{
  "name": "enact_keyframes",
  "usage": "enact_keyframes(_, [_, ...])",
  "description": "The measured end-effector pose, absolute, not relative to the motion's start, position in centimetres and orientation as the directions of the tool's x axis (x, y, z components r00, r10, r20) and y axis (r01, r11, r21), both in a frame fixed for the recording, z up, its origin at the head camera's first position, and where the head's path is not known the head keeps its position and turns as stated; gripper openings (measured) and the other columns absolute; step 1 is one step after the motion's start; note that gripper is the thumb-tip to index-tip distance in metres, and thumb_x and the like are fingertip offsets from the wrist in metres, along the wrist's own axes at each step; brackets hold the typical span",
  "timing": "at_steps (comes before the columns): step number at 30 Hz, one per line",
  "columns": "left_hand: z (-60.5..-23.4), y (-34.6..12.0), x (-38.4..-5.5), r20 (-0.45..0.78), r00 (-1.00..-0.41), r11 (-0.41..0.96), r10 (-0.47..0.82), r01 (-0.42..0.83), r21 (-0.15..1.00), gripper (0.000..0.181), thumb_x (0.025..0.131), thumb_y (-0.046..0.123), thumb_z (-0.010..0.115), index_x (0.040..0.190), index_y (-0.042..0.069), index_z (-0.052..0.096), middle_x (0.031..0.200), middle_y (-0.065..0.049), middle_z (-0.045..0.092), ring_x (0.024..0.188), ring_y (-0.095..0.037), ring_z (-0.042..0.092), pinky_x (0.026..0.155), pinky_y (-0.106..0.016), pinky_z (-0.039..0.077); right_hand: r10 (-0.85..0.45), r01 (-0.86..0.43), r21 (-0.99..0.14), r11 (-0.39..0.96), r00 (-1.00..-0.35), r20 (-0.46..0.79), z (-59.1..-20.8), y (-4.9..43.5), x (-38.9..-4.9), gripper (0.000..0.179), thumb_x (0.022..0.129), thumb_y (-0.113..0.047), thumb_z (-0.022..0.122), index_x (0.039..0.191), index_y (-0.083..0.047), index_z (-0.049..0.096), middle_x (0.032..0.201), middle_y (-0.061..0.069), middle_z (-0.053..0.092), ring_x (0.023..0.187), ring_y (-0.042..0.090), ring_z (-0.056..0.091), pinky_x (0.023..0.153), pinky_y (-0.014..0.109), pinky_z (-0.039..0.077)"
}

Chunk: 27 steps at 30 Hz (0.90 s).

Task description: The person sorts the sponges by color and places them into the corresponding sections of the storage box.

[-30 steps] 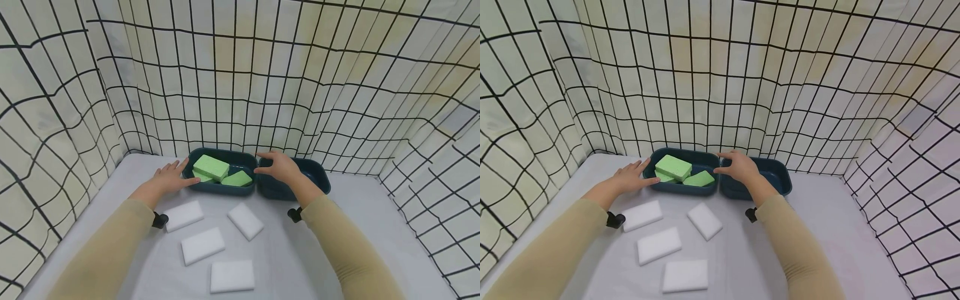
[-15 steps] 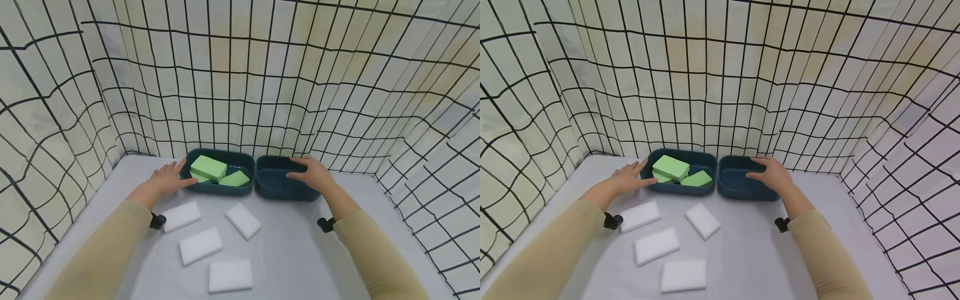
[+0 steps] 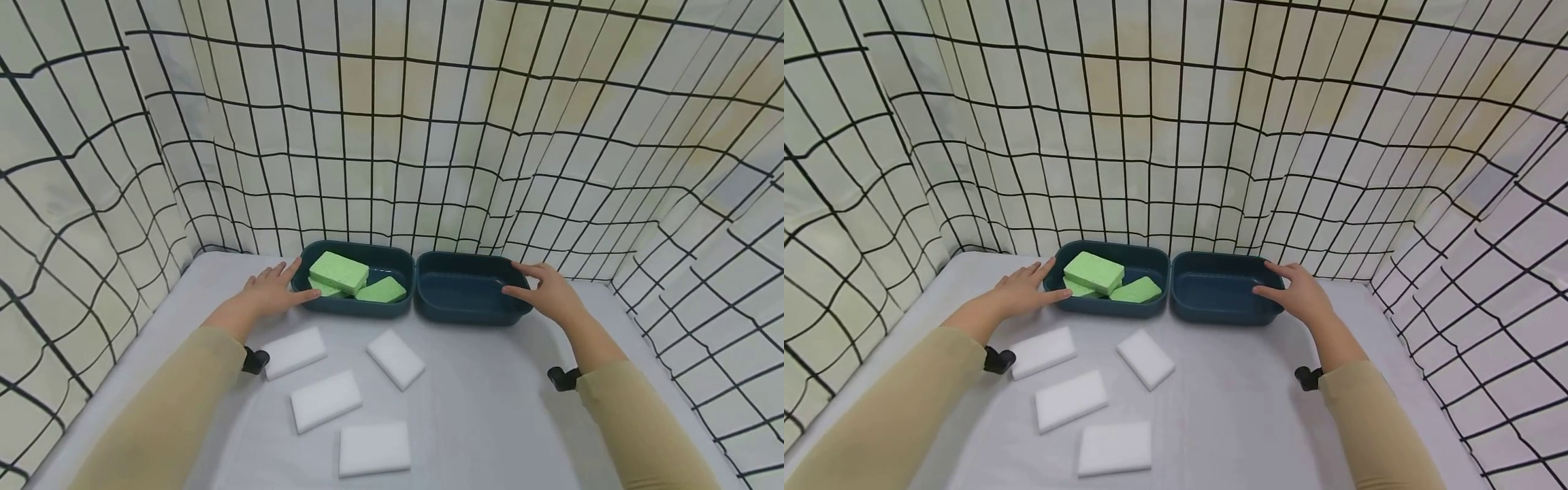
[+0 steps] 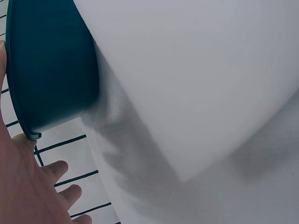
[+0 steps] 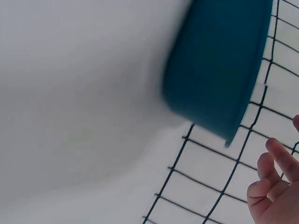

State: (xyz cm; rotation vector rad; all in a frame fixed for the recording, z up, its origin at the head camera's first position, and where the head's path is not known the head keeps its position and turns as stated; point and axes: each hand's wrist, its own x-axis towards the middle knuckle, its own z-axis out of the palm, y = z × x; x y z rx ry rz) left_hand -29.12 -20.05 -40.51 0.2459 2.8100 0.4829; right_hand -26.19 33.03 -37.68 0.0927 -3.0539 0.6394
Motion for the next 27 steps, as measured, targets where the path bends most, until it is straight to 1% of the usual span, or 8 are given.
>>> enact_keyframes(4, [-40.5,-20.0,-29.2,-0.244,-0.946,0.930,0.214,0.121,0.347,0.116,0.082,0.086,0.041,0.160,0.010,0.001,0.160,-0.032,0.005,0.144,-0.055,0.004,0.112,-0.071,0.002,-0.026,-0.017,-0.392,0.920,-0.999,-0.018,-38.1,34.1,-25.9,0.096,0.083,-0.072,0.062,0.157,-0.018,0.032,0.151,0.027,0.030,0.105,0.036,0.052,0.085,0.056,0.047])
enact_keyframes(7, [-40.4,-19.9,-29.2,-0.244,-0.946,0.932,0.213,0.121,0.342,0.116,0.082,0.086,0.040,0.160,0.010,0.001,0.159,-0.033,0.005,0.143,-0.055,0.005,0.112,-0.071,0.003,-0.024,-0.001,-0.397,0.918,-0.998,-0.053,-38.6,34.6,-26.0,0.102,0.082,-0.075,0.060,0.159,-0.018,0.024,0.153,0.029,0.025,0.110,0.038,0.051,0.087,0.057,0.047])
enact_keyframes(10, [-40.5,-20.0,-29.2,-0.246,-0.946,0.932,0.212,0.120,0.343,0.116,0.082,0.087,0.040,0.160,0.010,0.001,0.159,-0.033,0.005,0.143,-0.056,0.004,0.112,-0.071,0.003,-0.034,0.011,-0.429,0.903,-0.995,-0.097,-39.3,34.9,-26.3,0.106,0.082,-0.075,0.059,0.161,-0.019,0.015,0.155,0.031,0.020,0.121,0.044,0.047,0.092,0.061,0.045])
enact_keyframes(12, [-40.5,-20.0,-29.3,-0.248,-0.945,0.931,0.211,0.117,0.346,0.116,0.082,0.086,0.040,0.160,0.010,0.001,0.160,-0.032,0.005,0.144,-0.056,0.004,0.112,-0.070,0.003,-0.040,0.022,-0.452,0.892,-0.991,-0.128,-39.8,35.1,-26.5,0.108,0.083,-0.075,0.059,0.161,-0.021,0.009,0.157,0.032,0.014,0.130,0.049,0.042,0.098,0.065,0.041])
enact_keyframes(14, [-40.6,-20.0,-29.4,-0.249,-0.945,0.930,0.212,0.117,0.349,0.116,0.082,0.086,0.040,0.160,0.011,0.001,0.160,-0.032,0.004,0.144,-0.055,0.004,0.112,-0.070,0.002,-0.043,0.036,-0.480,0.877,-0.987,-0.153,-40.3,35.3,-26.7,0.108,0.084,-0.073,0.060,0.161,-0.021,0.005,0.158,0.033,0.011,0.134,0.052,0.037,0.102,0.068,0.036])
enact_keyframes(17, [-40.7,-20.0,-29.5,-0.246,-0.946,0.930,0.213,0.119,0.349,0.115,0.082,0.086,0.040,0.160,0.011,0.000,0.160,-0.031,0.004,0.144,-0.055,0.003,0.113,-0.070,0.002,-0.044,0.048,-0.503,0.863,-0.984,-0.170,-40.9,35.5,-26.8,0.107,0.086,-0.069,0.061,0.161,-0.021,0.002,0.158,0.033,0.013,0.140,0.054,0.026,0.106,0.070,0.030])
enact_keyframes(21, [-40.8,-20.0,-29.7,-0.246,-0.945,0.930,0.213,0.119,0.349,0.115,0.083,0.086,0.040,0.160,0.011,0.000,0.160,-0.031,0.004,0.144,-0.055,0.003,0.113,-0.070,0.001,-0.059,0.043,-0.527,0.849,-0.983,-0.176,-41.4,35.6,-26.9,0.107,0.087,-0.065,0.063,0.161,-0.018,0.002,0.157,0.032,0.020,0.144,0.053,0.016,0.109,0.071,0.022])
enact_keyframes(27, [-41.1,-20.1,-29.6,-0.245,-0.946,0.928,0.213,0.118,0.352,0.115,0.083,0.086,0.039,0.160,0.011,-0.001,0.160,-0.031,0.003,0.144,-0.055,0.003,0.113,-0.070,0.002,-0.068,0.045,-0.541,0.840,-0.980,-0.187,-42.1,35.6,-26.8,0.108,0.087,-0.065,0.063,0.161,-0.017,0.000,0.157,0.032,0.021,0.143,0.053,0.018,0.110,0.070,0.021])
